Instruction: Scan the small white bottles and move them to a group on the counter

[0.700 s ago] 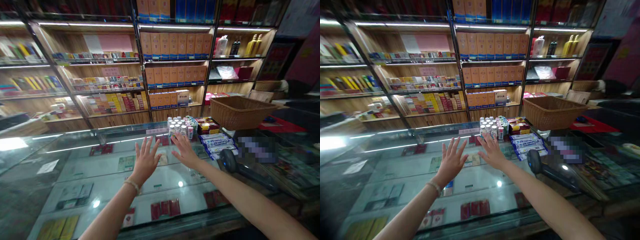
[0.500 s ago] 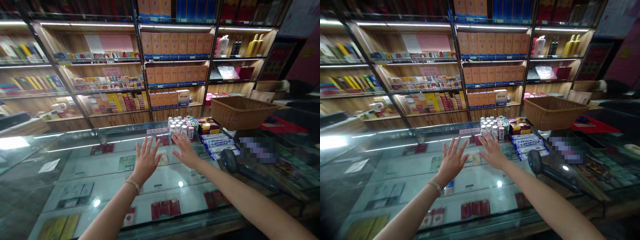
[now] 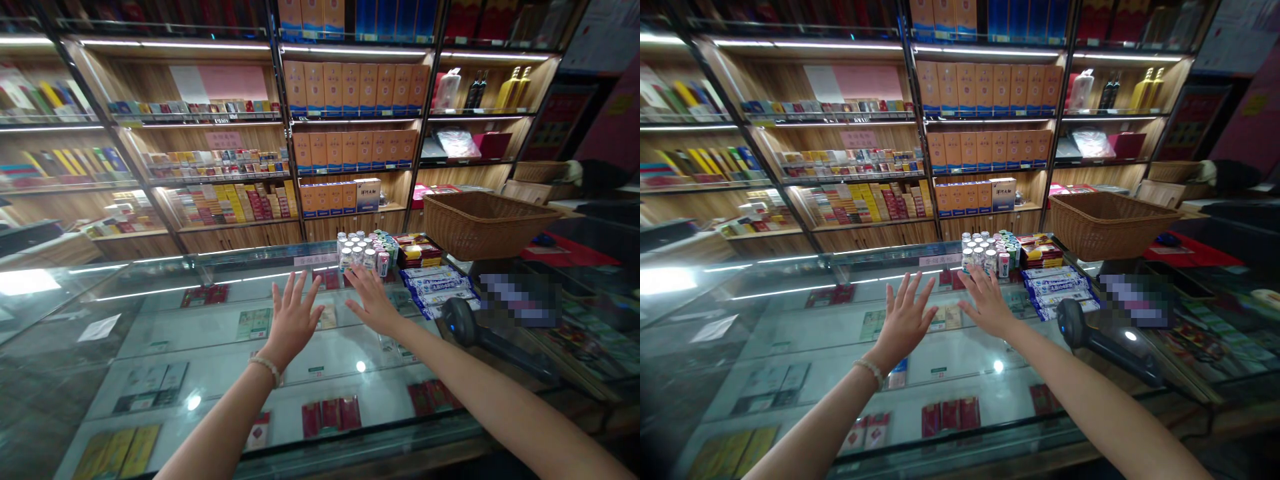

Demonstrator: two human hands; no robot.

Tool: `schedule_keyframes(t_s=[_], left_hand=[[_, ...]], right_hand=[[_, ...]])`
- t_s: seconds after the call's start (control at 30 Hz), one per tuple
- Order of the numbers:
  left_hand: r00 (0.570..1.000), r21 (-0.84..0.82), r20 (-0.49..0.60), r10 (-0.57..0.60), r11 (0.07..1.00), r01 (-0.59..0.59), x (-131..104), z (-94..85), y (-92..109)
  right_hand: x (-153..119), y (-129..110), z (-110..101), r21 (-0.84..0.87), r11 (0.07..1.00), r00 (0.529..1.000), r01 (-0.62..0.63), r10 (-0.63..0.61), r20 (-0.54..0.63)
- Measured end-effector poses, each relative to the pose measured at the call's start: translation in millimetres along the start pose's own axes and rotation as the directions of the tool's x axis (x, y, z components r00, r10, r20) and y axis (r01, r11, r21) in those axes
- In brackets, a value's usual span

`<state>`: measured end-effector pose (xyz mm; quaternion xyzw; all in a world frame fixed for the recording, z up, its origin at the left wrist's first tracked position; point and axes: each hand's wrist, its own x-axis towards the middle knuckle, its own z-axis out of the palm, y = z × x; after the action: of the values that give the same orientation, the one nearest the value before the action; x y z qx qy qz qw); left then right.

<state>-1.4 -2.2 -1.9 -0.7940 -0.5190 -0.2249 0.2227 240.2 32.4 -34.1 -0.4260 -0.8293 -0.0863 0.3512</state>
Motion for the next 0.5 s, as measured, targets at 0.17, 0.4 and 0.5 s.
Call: schedule_keyframes(t_s=[0.17,0.4,0.5], left_hand=[[1.0,-0.012,0.008,-0.001,1.0,0.001,0,0.7,0],[0.987,-0.151,0.158,-0.007,0.988,0.031,4,-2.9,-2],[0.953,-0.234,0.3,0.053,0.972,0.02,4,-6.4,-3]], right_hand=[[0,-1,0,0.026,1.0,1.0,0.002,-0.002,-0.003],[13,-8,-17,0.259,0.966,0.988,0.004,0.036,-0.148],[33,-26,-40,0.425,0.905,0.941,0.012,0.133,-0.311]])
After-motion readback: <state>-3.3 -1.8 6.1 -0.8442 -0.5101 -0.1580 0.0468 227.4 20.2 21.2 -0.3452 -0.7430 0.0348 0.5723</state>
